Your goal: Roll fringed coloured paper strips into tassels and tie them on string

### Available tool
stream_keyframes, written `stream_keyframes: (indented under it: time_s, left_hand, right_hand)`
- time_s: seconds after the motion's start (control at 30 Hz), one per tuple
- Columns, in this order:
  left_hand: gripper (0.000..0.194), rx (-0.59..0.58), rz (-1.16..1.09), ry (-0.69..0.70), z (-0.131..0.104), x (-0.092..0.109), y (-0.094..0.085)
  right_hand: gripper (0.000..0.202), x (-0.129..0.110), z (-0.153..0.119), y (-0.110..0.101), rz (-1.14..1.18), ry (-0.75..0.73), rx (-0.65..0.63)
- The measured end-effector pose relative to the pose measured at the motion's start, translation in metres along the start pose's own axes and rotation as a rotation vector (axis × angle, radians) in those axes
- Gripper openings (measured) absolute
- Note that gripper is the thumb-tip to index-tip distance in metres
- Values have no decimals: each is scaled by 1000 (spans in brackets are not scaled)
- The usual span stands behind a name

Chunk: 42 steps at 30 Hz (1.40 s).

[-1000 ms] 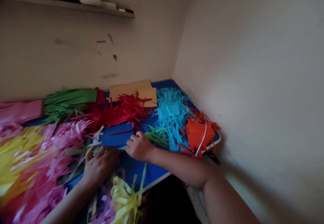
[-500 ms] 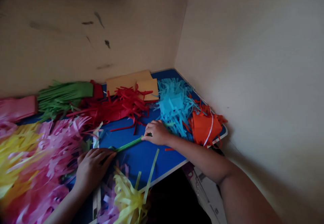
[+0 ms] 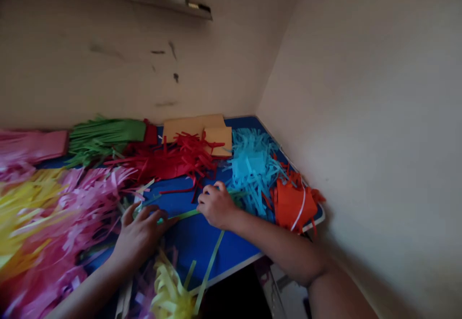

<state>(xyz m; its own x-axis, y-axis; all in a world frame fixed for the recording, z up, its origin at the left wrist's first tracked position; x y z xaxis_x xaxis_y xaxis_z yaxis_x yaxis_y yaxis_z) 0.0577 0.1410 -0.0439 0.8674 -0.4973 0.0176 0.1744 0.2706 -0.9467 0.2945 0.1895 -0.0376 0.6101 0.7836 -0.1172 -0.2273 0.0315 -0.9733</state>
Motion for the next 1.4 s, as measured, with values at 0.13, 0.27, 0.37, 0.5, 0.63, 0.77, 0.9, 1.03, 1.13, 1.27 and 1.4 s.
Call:
stream_keyframes:
  time_s: [0.13, 0.27, 0.37, 0.5, 0.63, 0.77, 0.9, 1.03, 1.13, 1.27, 1.4]
  left_hand:
    - [26, 71, -15, 55, 2, 8, 1]
    - [15, 83, -37, 40, 9, 13, 3]
    - [16, 100, -37, 43, 12, 14, 4]
    - [18, 141, -29, 25, 11, 14, 4]
    - [17, 140, -28, 37, 3, 19, 5]
    - [23, 108, -27, 51, -13, 14, 12]
    - [22, 63, -222, -36, -26, -4, 26]
    - [22, 23, -352, -132, -28, -17, 36]
    - [28, 18, -349, -187, -26, -19, 37]
    - [28, -3, -328, -256, -22, -13, 30]
    - [22, -104, -162, -256, -6, -3, 15]
  right_hand:
    - [18, -4, 1, 9, -161, -238, 40]
    - [18, 0, 11, 21, -162, -212, 22]
    - [10, 3, 15, 19, -62, -58, 2]
    - [10, -12, 16, 13, -85, -50, 57]
    - [13, -27, 9, 22, -172, -162, 129]
    - [19, -16, -7, 29, -118, -149, 191]
    - [13, 5, -19, 25, 36, -22, 206]
    - [7, 15, -17, 21, 240, 163, 111]
    - [12, 15, -13, 20, 338, 279, 56]
    - [13, 11, -8, 14, 308, 317, -32]
    - [15, 8, 6, 5, 193, 380, -183]
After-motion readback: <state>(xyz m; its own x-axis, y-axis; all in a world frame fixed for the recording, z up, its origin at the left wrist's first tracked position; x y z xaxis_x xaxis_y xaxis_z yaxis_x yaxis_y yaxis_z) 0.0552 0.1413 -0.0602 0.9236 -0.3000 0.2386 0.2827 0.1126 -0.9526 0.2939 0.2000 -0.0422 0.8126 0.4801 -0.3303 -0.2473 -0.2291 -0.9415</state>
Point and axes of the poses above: each hand's wrist, its own z-axis towards the middle knuckle, its own y-axis out of the palm, x = y × z, the point moved 1 cm from there along z, towards the middle knuckle, and after that the axes turned 2 degrees about -y, right-handed, at the moved point
